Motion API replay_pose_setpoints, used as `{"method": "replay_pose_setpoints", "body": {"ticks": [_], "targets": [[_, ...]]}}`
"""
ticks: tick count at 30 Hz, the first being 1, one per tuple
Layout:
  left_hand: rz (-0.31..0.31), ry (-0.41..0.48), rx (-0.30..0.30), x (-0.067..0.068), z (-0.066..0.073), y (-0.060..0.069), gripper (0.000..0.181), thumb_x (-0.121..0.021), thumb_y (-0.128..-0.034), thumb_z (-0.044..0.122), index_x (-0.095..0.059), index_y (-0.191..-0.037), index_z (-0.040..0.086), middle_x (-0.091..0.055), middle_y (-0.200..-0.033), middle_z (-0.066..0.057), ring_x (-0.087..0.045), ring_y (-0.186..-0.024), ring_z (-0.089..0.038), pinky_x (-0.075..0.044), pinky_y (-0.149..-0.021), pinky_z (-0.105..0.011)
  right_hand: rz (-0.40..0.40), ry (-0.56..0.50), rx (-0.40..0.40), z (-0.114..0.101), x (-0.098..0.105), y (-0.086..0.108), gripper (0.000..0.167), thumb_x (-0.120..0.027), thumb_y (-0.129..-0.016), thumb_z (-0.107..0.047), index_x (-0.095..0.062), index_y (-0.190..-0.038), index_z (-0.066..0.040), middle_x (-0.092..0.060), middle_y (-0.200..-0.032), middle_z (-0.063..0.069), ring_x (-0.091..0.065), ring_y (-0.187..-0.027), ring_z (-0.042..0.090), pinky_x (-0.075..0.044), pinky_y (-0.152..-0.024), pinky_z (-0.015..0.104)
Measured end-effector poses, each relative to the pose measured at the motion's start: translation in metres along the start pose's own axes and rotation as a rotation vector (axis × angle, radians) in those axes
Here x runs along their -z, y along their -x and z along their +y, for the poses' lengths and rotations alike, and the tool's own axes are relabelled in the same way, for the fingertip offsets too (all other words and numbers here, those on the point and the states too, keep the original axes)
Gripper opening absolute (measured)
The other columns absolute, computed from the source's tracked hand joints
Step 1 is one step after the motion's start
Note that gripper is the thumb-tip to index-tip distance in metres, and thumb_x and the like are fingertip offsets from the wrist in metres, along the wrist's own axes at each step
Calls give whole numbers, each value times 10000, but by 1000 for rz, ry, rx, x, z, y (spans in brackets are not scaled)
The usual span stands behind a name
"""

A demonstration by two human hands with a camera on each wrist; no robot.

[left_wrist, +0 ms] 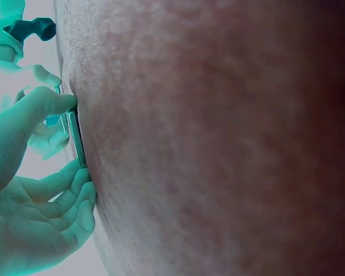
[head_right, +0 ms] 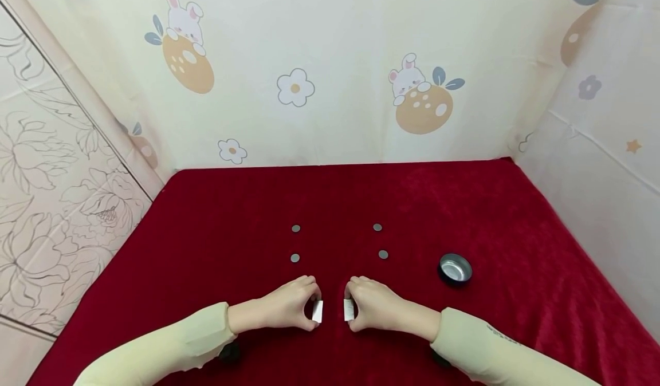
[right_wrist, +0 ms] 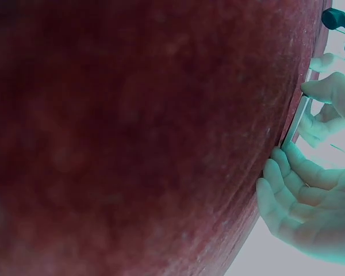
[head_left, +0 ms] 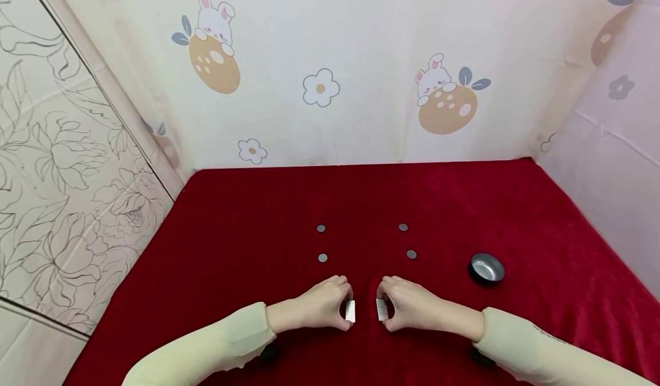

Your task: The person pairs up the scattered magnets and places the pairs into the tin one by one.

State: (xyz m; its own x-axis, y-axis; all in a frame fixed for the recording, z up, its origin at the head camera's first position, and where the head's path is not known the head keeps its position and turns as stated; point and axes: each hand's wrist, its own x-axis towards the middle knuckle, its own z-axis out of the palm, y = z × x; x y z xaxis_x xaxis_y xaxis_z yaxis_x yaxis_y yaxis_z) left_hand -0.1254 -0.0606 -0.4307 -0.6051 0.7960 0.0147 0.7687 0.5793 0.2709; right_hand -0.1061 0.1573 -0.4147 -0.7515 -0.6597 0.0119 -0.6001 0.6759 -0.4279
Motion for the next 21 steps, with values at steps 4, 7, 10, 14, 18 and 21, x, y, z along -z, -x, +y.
{"method": "replay_pose_setpoints", "body": {"ticks": [4,7,10,14,18,21], "targets": [[-4,-15,0,0,2,-2,316,-726,-663,328,-585,-845,111,-486,-794,72,-417,-721,-34,-356,-654,-96,7,24,6,-2,-2,-3,289,-715,-575,-160,-547,-802,-98,-443,-746,-91,-389,-671,29,-389,-583,182],[-3,-20,4,1,4,-3,317,-728,-659,328,-585,-839,110,-485,-788,72,-419,-721,-37,-357,-656,-97,16,45,13,-3,-3,-5,295,-717,-559,-166,-548,-791,-100,-442,-739,-90,-397,-672,35,-392,-586,184],[-2,-27,7,2,5,-3,318,-732,-653,325,-585,-834,108,-482,-782,72,-421,-721,-39,-358,-655,-98,17,54,19,-4,-4,-7,300,-720,-552,-171,-549,-787,-98,-443,-734,-86,-399,-668,37,-391,-584,182],[1,-47,1,1,6,-5,321,-738,-645,330,-581,-820,111,-477,-770,70,-424,-714,-45,-363,-650,-108,8,49,23,-7,-5,-9,303,-727,-553,-174,-553,-787,-90,-446,-734,-82,-393,-660,36,-385,-573,180],[-6,-58,-13,0,7,-7,328,-742,-645,340,-578,-811,111,-475,-759,71,-416,-695,-38,-355,-635,-102,8,54,38,-9,-6,-11,304,-730,-553,-180,-556,-783,-86,-449,-730,-78,-394,-655,37,-389,-582,183],[-18,-61,-21,-1,9,-9,327,-745,-640,337,-562,-791,111,-462,-740,75,-406,-682,-35,-345,-627,-99,12,69,57,-12,-9,-13,290,-732,-548,-177,-542,-752,-93,-443,-710,-73,-393,-645,42,-396,-594,191]]}}
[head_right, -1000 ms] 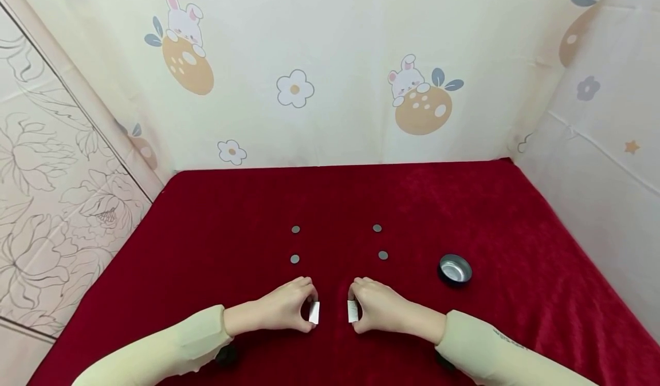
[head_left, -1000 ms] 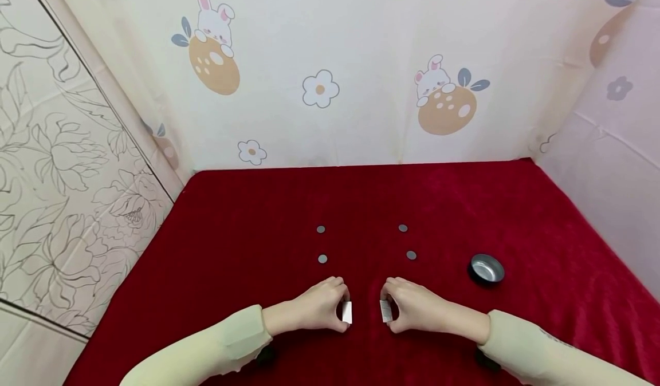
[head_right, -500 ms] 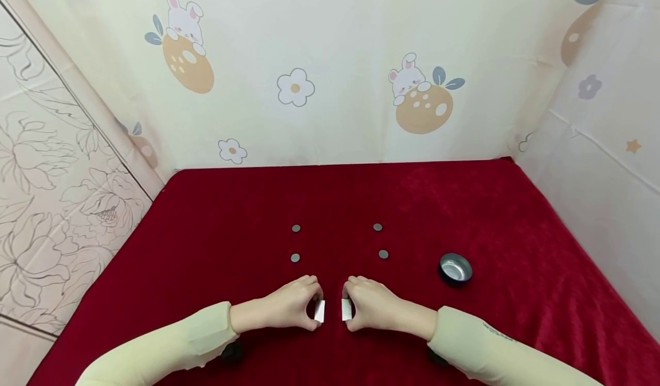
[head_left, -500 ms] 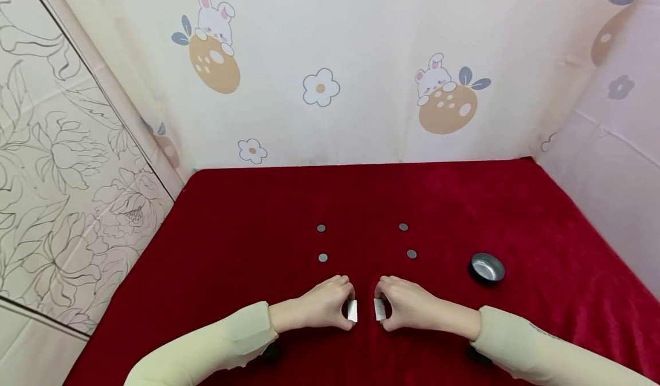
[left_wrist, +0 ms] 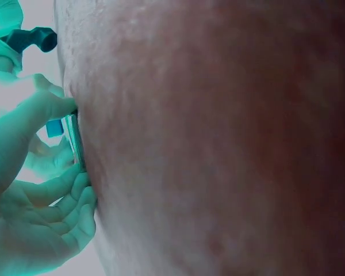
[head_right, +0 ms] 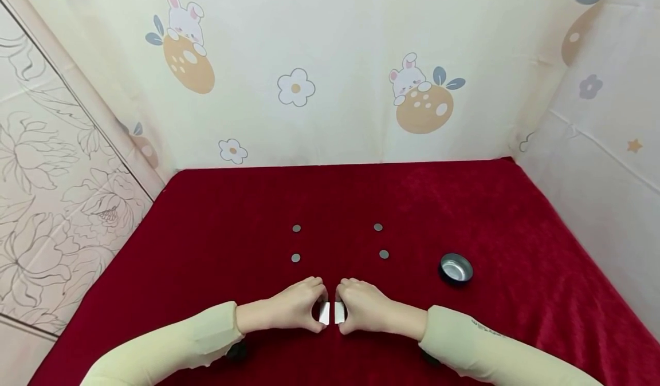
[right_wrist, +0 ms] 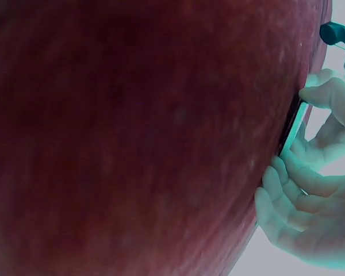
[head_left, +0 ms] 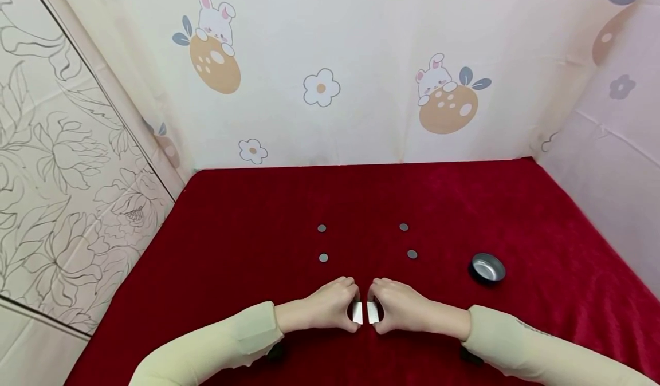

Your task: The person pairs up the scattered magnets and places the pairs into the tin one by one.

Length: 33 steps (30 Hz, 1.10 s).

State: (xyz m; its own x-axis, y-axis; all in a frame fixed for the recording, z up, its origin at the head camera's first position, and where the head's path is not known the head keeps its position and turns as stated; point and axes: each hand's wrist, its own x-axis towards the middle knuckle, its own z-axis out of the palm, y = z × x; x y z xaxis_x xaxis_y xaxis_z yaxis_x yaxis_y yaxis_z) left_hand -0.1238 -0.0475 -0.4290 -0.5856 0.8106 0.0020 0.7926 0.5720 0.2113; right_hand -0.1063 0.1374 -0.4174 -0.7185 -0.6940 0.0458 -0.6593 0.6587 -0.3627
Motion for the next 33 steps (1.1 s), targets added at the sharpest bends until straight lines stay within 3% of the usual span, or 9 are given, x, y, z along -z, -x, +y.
{"method": "replay_pose_setpoints", "body": {"ticks": [7,13,18,33], "targets": [[-54,83,44,3,2,-3,346,-768,-648,322,-564,-820,103,-478,-764,74,-407,-695,-20,-351,-627,-100,-4,11,-8,-3,-1,0,296,-762,-570,-187,-552,-759,-98,-457,-726,-72,-409,-665,50,-406,-598,200],[-71,220,97,0,-1,-3,382,-784,-648,305,-568,-872,84,-480,-784,72,-396,-696,-8,-355,-624,-104,-37,-130,-45,-1,4,7,300,-753,-625,-160,-600,-870,-80,-494,-807,-68,-399,-707,37,-398,-611,202],[-61,274,125,0,-2,-3,395,-796,-634,289,-554,-872,88,-479,-783,78,-411,-702,-2,-364,-640,-103,-50,-206,-50,4,6,9,277,-731,-657,-143,-610,-903,-96,-495,-825,-87,-398,-728,32,-390,-636,191],[-43,354,125,0,-2,-2,384,-801,-634,242,-548,-873,81,-502,-764,78,-416,-679,4,-361,-610,-107,-107,-249,-54,6,8,9,304,-734,-687,-149,-623,-958,-68,-497,-892,-93,-392,-765,43,-377,-652,183]]}}
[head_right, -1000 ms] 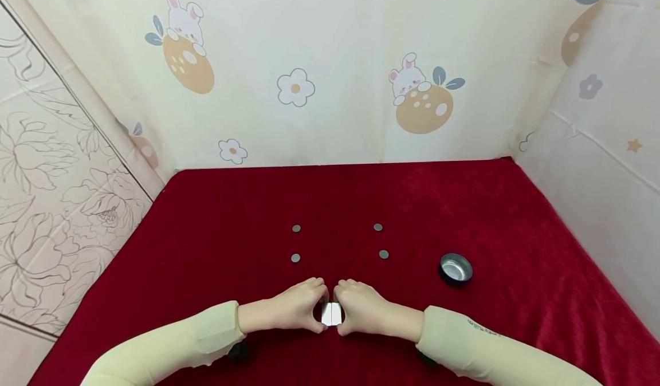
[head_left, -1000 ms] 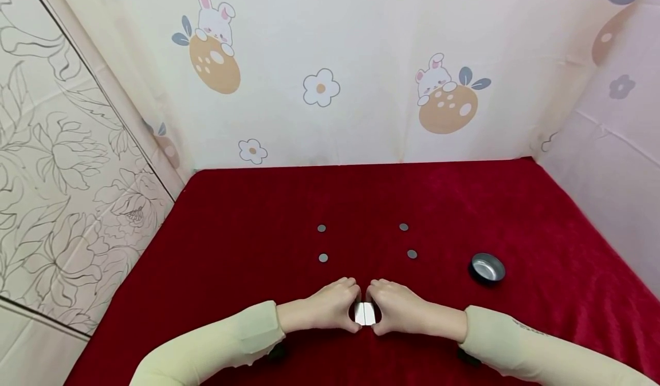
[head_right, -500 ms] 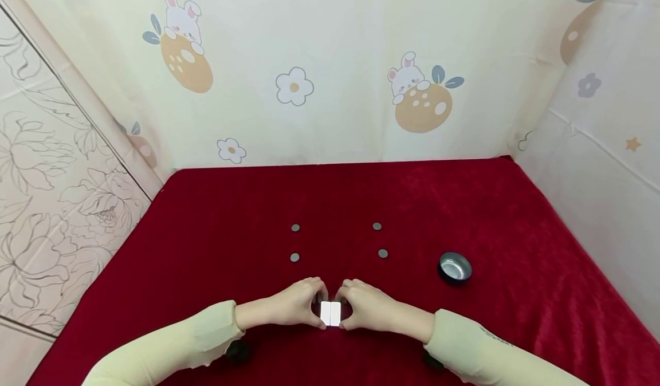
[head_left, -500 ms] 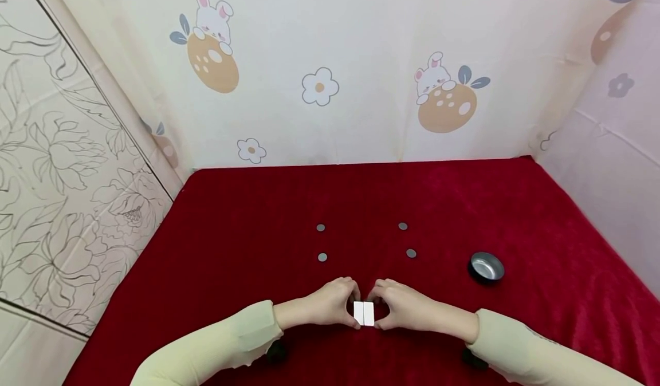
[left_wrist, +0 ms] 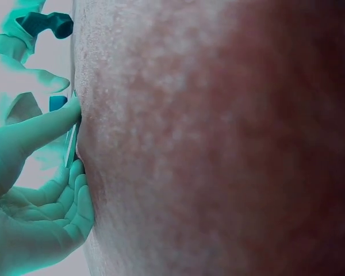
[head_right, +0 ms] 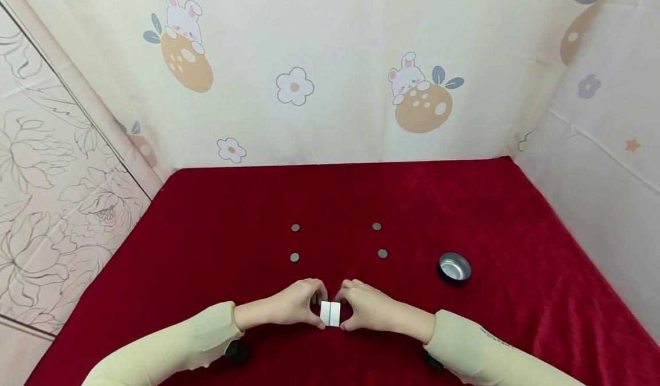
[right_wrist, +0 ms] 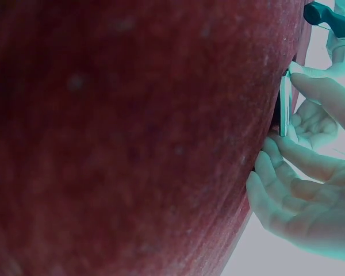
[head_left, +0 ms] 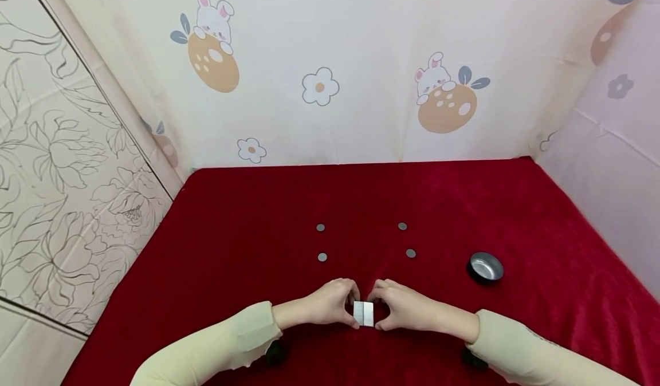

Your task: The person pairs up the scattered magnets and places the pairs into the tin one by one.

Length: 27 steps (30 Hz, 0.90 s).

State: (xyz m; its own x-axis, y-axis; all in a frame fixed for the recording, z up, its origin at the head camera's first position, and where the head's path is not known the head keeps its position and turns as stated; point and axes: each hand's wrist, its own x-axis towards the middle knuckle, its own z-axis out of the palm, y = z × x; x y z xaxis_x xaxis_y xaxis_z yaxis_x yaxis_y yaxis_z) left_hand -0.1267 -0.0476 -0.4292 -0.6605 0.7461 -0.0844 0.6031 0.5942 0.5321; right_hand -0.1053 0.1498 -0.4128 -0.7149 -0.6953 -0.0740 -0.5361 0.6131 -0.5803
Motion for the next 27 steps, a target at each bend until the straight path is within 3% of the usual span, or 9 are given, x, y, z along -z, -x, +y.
{"method": "replay_pose_setpoints", "body": {"ticks": [6,12,16,20,23,27], "targets": [[-19,9,-8,0,-1,-2,367,-794,-647,218,-540,-873,80,-512,-749,81,-425,-658,7,-370,-600,-105,2,1,11,-1,0,1,310,-736,-676,-131,-617,-955,-65,-500,-908,-90,-420,-804,61,-391,-677,199],[-10,61,-89,-1,-2,0,319,-770,-679,164,-521,-858,76,-528,-695,101,-460,-599,37,-390,-554,-97,-7,26,-12,-2,-2,2,332,-729,-661,-116,-618,-970,-75,-492,-915,-102,-432,-844,61,-406,-727,205],[-25,106,-116,-2,-1,1,200,-721,-736,130,-559,-837,68,-561,-667,104,-493,-594,64,-407,-558,-82,-1,60,15,-2,-2,1,345,-728,-651,-99,-613,-972,-51,-490,-899,-81,-426,-815,60,-405,-708,204],[-25,167,-59,0,0,1,90,-686,-766,118,-611,-801,83,-593,-686,85,-513,-613,53,-418,-577,-92,-8,52,15,-2,1,0,345,-726,-663,-92,-610,-985,-50,-499,-918,-67,-436,-826,72,-408,-712,213],[-20,268,-10,2,-2,2,56,-668,-785,127,-629,-804,91,-602,-712,78,-524,-636,41,-431,-596,-114,-18,0,-17,-2,4,2,331,-720,-691,-98,-610,-1001,-61,-513,-925,-68,-465,-830,87,-420,-704,222],[-14,519,48,5,-1,4,58,-650,-792,71,-628,-818,24,-635,-720,-14,-586,-623,-49,-471,-592,-174,11,-64,-44,-1,12,8,304,-710,-722,-106,-612,-1005,-58,-537,-895,-62,-516,-804,103,-442,-681,235]]}}
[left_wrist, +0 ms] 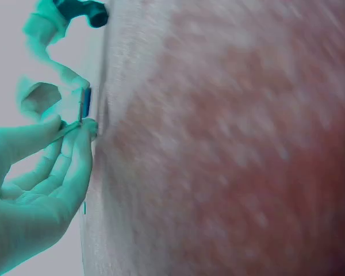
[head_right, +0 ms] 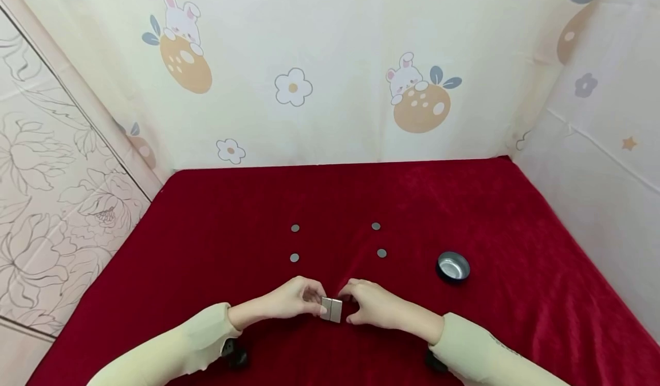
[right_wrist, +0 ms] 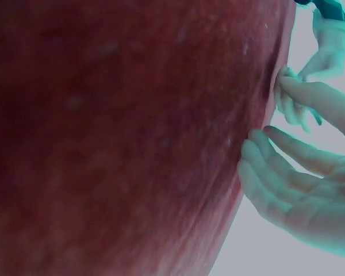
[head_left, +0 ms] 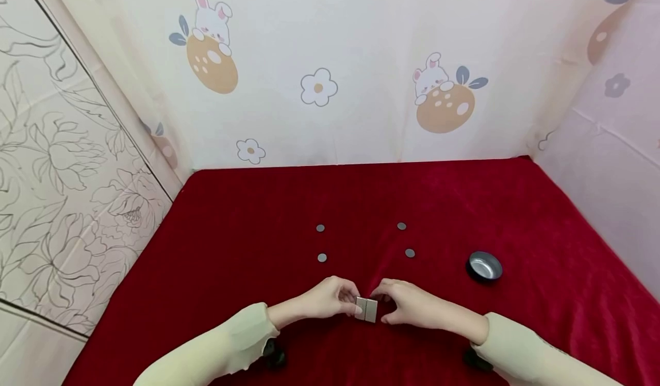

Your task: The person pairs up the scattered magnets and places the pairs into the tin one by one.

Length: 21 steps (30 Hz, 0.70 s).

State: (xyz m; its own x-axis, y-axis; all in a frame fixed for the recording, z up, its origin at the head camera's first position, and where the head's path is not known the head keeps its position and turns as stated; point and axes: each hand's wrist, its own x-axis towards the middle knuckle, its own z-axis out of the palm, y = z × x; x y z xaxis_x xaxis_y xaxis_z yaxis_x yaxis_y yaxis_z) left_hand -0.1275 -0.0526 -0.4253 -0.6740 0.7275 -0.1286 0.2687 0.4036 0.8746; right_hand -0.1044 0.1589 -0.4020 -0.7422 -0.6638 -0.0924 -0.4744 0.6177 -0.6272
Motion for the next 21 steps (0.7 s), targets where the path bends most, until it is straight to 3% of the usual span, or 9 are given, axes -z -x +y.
{"method": "replay_pose_setpoints", "body": {"ticks": [3,6,9,13,21], "targets": [[21,193,24,3,9,2,62,-624,-793,-4,-610,-825,-55,-649,-736,-153,-632,-631,-214,-496,-606,-222,39,-23,-2,3,6,6,294,-697,-743,-122,-611,-1016,-53,-552,-898,-46,-533,-803,106,-455,-686,244],[49,282,42,4,13,0,73,-608,-792,-41,-596,-842,-92,-642,-771,-225,-636,-671,-309,-504,-645,-245,69,-37,-15,8,13,14,293,-684,-760,-135,-608,-1029,-48,-555,-904,-32,-534,-803,107,-461,-684,250],[79,326,60,2,6,-9,93,-616,-787,-35,-599,-862,-87,-644,-784,-220,-641,-678,-293,-506,-661,-255,104,-30,-17,14,19,22,290,-675,-765,-128,-605,-1033,-39,-564,-922,-12,-537,-807,120,-466,-680,252],[127,379,79,1,9,-17,117,-626,-778,-34,-601,-881,-83,-644,-782,-198,-643,-672,-267,-510,-665,-278,193,12,-5,21,26,34,282,-675,-764,-115,-603,-1025,-34,-582,-954,28,-546,-811,156,-471,-680,268],[184,458,94,3,35,-27,124,-617,-775,-58,-595,-881,-119,-640,-793,-201,-640,-669,-275,-511,-692,-354,416,138,-22,35,39,56,316,-711,-706,-56,-609,-1006,-56,-587,-945,19,-570,-829,192,-484,-674,297]]}}
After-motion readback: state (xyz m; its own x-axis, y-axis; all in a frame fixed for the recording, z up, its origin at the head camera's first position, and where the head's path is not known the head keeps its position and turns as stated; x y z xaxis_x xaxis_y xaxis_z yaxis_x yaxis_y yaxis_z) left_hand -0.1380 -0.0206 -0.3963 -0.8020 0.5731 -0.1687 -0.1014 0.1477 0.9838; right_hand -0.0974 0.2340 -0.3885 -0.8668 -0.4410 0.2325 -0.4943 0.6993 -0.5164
